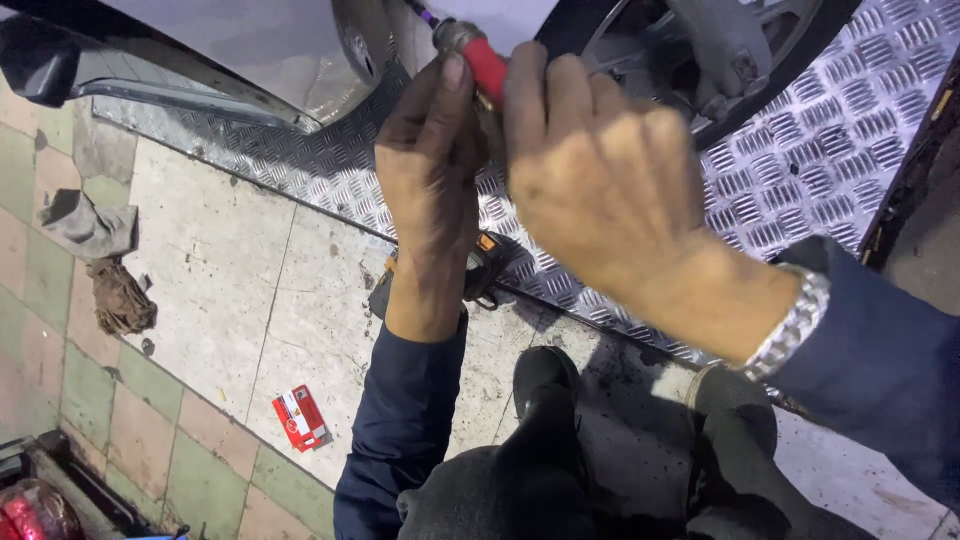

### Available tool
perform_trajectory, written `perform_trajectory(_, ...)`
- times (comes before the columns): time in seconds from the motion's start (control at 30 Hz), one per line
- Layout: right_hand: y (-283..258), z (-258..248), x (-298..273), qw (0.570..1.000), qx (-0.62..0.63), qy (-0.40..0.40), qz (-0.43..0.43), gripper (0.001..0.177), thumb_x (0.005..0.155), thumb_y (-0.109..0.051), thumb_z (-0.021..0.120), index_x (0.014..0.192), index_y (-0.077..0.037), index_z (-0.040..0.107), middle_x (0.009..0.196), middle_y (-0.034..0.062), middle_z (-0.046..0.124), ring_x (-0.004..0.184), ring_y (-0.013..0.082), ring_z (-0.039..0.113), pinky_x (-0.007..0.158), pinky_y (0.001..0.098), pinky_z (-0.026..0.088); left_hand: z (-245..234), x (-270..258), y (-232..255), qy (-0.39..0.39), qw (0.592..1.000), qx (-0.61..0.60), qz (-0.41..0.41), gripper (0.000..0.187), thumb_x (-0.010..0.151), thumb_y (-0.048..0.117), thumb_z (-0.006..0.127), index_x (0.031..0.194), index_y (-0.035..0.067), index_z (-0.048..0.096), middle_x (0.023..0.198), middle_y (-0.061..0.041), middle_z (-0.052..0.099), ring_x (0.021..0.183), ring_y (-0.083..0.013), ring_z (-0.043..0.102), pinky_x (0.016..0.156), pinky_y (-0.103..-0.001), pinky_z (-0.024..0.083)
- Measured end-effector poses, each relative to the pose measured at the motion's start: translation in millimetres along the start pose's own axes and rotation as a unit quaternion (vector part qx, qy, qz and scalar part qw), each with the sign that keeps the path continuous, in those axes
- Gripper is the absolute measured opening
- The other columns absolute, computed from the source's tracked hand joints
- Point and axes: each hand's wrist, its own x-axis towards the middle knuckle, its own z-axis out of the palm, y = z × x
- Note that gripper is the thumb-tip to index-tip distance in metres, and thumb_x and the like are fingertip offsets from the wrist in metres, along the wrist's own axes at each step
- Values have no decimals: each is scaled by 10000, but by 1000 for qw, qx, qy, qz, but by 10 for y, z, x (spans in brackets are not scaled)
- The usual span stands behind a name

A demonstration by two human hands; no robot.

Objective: The person uses a red screwdriver to loosen and remove screws from the front fender area of a white scooter, then moves to the rear to open the seat and remove a black plastic cover from the under-seat compartment.

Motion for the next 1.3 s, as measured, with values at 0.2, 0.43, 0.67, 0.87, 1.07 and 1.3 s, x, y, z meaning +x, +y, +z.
perform_trajectory(0.2, 243, -14, 270, 872, 483, -36, 73, 253, 1154, -126, 567, 975, 44, 619, 568, 97, 583, 369, 242, 557, 283, 376, 405, -26, 26, 124, 72, 943, 315, 79, 400, 949, 455, 620, 1111, 122, 772, 908, -15, 777, 797, -85, 590, 658, -223, 418)
perform_trajectory(0.43, 413, -88, 286, 657, 697, -116, 263, 289, 971, -202, 732, 830, -82, 509, 673, 66, 552, 539, 226, 510, 458, 367, 329, 388, 78, 127, 30, 974, 224, 27, 393, 951, 363, 560, 646, 182, 390, 543, 60, 269, 511, -56, 205, 504, -291, 119)
perform_trajectory(0.67, 392, 53, 353, 915, 373, -138, 64, 318, 1093, -370, 419, 1129, -77, 537, 628, 76, 644, 415, 403, 622, 338, 575, 452, 263, 222, 197, -46, 990, 119, -66, 336, 966, 318, 614, 705, 192, 445, 598, 85, 248, 509, -24, 193, 459, -234, 119)
perform_trajectory(0.87, 692, -119, 652, 308, 818, -301, 382, 411, 923, -418, 573, 1041, -35, 662, 670, 2, 487, 463, 95, 422, 373, 234, 305, 292, 367, 145, -38, 991, 41, -124, 483, 1025, 329, 610, 1239, -102, 650, 668, 75, 344, 526, -13, 195, 465, -207, 95)
perform_trajectory(1.07, 541, -34, 415, 990, 133, 2, 33, 281, 1011, -187, 471, 1187, -86, 665, 729, -8, 495, 551, 116, 493, 431, 270, 349, 626, 372, 143, 29, 996, 50, -69, 267, 1033, 251, 547, 992, 4, 641, 930, -94, 635, 859, -161, 609, 827, -257, 495)
perform_trajectory(1.3, 609, -52, 735, 222, 828, -240, 455, 370, 1038, -327, 446, 830, -43, 561, 456, 26, 368, 281, 137, 354, 269, 241, 219, 616, 399, 55, 117, 991, 6, -71, 401, 949, 342, 663, 937, -57, 693, 499, -40, 411, 365, -54, 348, 351, -141, 309)
